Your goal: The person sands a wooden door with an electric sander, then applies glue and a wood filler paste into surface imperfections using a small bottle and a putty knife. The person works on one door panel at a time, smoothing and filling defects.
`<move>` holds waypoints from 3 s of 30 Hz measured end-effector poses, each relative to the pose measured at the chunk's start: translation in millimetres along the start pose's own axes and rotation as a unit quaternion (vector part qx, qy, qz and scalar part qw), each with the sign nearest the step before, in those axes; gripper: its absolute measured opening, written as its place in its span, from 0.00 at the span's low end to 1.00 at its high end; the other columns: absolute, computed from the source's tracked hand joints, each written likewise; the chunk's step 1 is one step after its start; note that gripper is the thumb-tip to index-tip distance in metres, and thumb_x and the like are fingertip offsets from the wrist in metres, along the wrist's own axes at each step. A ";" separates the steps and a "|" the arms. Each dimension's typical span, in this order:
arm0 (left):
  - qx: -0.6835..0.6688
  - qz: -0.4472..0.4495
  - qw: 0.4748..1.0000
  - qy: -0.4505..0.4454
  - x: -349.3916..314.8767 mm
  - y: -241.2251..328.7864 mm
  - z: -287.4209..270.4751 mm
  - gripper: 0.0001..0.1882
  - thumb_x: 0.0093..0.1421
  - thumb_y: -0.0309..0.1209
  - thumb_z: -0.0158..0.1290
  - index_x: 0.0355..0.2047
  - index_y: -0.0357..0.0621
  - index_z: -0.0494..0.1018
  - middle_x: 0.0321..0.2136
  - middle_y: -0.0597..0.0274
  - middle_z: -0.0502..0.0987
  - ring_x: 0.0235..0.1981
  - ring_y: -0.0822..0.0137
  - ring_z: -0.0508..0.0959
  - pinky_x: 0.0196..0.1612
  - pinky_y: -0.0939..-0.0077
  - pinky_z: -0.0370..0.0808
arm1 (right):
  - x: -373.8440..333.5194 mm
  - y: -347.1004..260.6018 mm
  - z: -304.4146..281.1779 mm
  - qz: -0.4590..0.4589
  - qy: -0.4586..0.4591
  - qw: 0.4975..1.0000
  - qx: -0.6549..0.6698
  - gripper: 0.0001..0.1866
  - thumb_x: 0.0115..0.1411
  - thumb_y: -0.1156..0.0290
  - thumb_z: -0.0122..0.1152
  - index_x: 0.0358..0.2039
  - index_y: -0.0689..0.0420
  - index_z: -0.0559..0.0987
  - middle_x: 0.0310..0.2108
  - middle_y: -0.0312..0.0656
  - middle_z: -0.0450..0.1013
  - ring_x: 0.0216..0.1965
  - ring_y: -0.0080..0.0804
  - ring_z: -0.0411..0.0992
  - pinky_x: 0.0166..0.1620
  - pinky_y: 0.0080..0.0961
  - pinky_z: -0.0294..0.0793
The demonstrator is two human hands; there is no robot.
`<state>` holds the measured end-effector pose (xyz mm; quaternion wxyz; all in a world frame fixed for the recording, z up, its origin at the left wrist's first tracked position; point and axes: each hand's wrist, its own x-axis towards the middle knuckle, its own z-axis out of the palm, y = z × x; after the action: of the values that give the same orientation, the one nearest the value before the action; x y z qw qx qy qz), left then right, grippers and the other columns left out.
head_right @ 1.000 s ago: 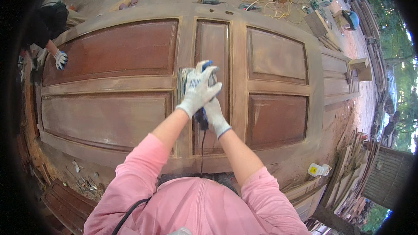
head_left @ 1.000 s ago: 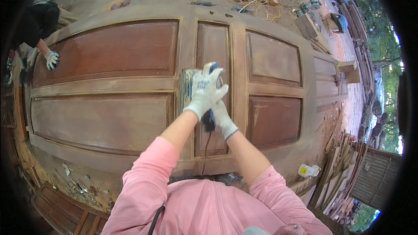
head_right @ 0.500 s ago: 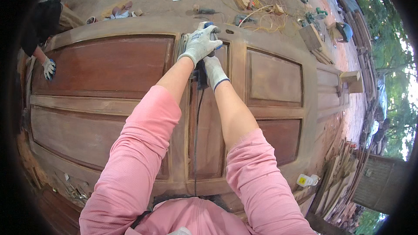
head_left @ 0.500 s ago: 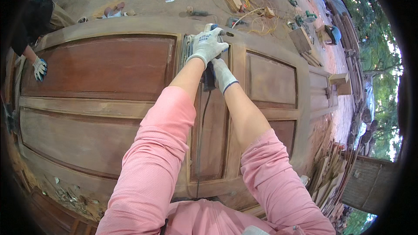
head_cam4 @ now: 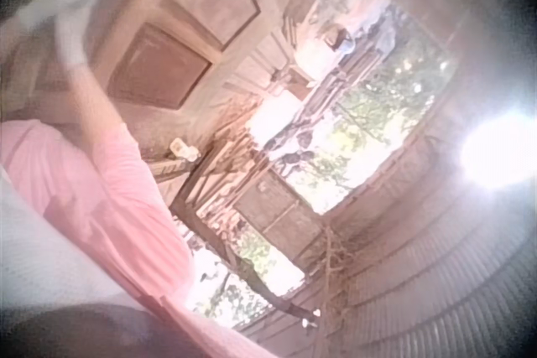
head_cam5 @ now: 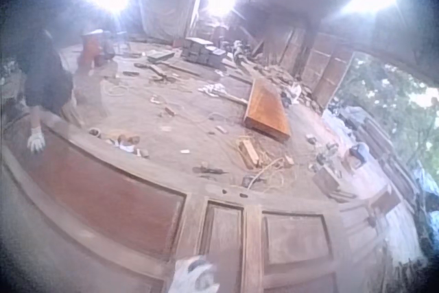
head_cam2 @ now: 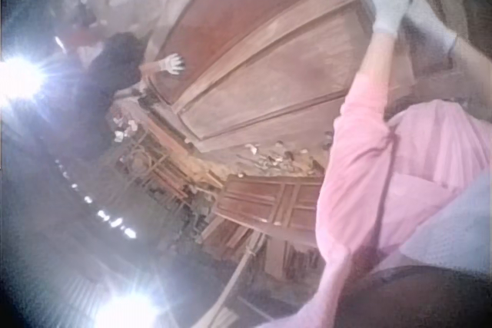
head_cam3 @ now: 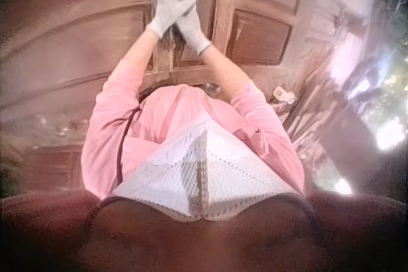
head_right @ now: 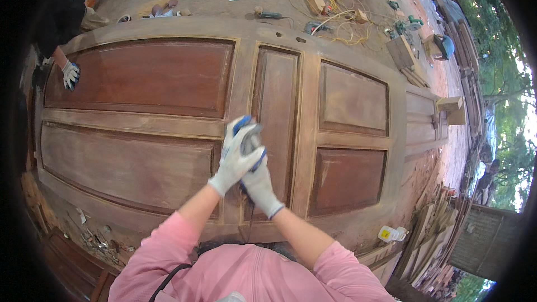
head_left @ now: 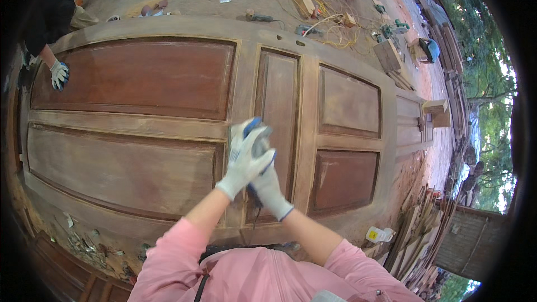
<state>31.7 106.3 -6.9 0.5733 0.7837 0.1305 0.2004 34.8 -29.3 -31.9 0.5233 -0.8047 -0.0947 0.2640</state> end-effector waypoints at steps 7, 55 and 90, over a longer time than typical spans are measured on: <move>-0.029 -0.021 0.999 -0.018 -42.4 -8.9 -12.3 0.28 0.54 0.31 0.66 0.56 0.44 0.75 0.63 0.47 0.65 0.67 0.46 0.65 0.70 0.55 0.62 | -35.2 -0.3 14.6 0.010 -0.010 0.999 -0.034 0.40 0.62 0.62 0.69 0.68 0.58 0.58 0.59 0.55 0.72 0.60 0.44 0.73 0.60 0.39 0.72; -0.194 -0.107 0.975 -0.025 175.2 -90.3 -97.6 0.44 0.57 0.35 0.66 0.69 0.36 0.57 0.62 0.49 0.70 0.63 0.60 0.70 0.66 0.68 0.67 | 166.0 -114.4 107.3 0.106 0.029 0.994 0.000 0.68 0.57 0.54 0.72 0.73 0.70 0.27 0.61 0.61 0.70 0.61 0.54 0.72 0.60 0.39 0.72; -0.002 -0.059 0.989 -0.137 -38.5 9.9 50.4 0.59 0.54 0.52 0.68 0.73 0.31 0.48 0.67 0.34 0.61 0.70 0.40 0.61 0.72 0.52 0.57 | -33.4 6.6 -84.3 0.063 -0.050 0.996 -0.043 0.46 0.60 0.63 0.67 0.72 0.58 0.53 0.60 0.60 0.72 0.63 0.56 0.71 0.61 0.43 0.71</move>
<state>20.8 43.9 -17.0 0.5984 0.7934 0.0961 0.0573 50.0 -113.2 -0.5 0.4653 -0.8165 -0.0810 0.3319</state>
